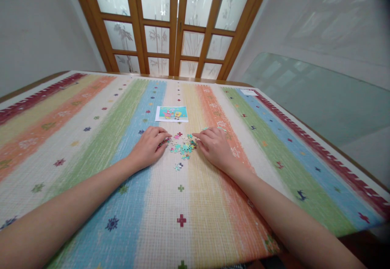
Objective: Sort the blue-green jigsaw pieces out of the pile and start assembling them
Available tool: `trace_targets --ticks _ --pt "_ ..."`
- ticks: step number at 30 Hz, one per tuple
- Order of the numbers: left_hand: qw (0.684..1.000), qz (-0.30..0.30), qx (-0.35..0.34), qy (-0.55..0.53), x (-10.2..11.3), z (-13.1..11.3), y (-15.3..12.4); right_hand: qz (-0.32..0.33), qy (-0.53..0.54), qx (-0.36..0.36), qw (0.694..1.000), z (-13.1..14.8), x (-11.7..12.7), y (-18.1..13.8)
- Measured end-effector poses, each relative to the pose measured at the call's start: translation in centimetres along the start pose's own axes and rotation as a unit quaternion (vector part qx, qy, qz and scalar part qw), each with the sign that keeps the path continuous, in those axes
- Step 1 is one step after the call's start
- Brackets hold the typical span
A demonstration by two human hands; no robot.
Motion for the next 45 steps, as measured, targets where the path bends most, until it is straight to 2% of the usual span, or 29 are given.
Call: trace_targets --ticks 6,19,24,29,35,40,45 --pt "1.000 0.006 0.006 -0.005 -0.3 0.3 -0.1 -0.001 0.007 -0.062 0.998 -1.6 -1.3 -0.3" --pt "1.000 0.019 0.005 0.001 -0.5 0.2 -0.1 0.103 0.001 -0.051 0.993 -0.8 -3.5 -0.3" --pt "1.000 0.024 0.007 -0.003 -0.6 0.2 0.0 0.074 0.010 -0.066 0.995 -1.2 -3.4 -0.5" --pt "0.999 0.034 -0.012 -0.006 -0.5 -0.4 0.0 0.028 0.063 -0.042 0.997 -1.4 -2.9 -0.6" --pt "0.981 0.141 -0.134 0.003 -2.1 -4.0 -0.7 -0.009 0.113 -0.045 0.993 -1.6 -1.8 -0.6" --pt "0.968 0.192 -0.157 0.040 -3.1 -5.1 -1.0 -0.026 0.135 -0.058 0.989 -1.6 -1.4 -0.5" --pt "0.972 0.166 -0.149 0.074 -2.5 -5.3 -1.0 -0.041 0.146 -0.071 0.986 -2.1 -1.1 -0.7"
Point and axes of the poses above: each hand's wrist, its own y-axis towards the middle knuckle, its own x-axis out of the back of the hand, z = x × y, the point moved 10 cm from there along y, towards the middle knuckle, and after that the axes turned 2 degrees about x, right-handed, at the moved point
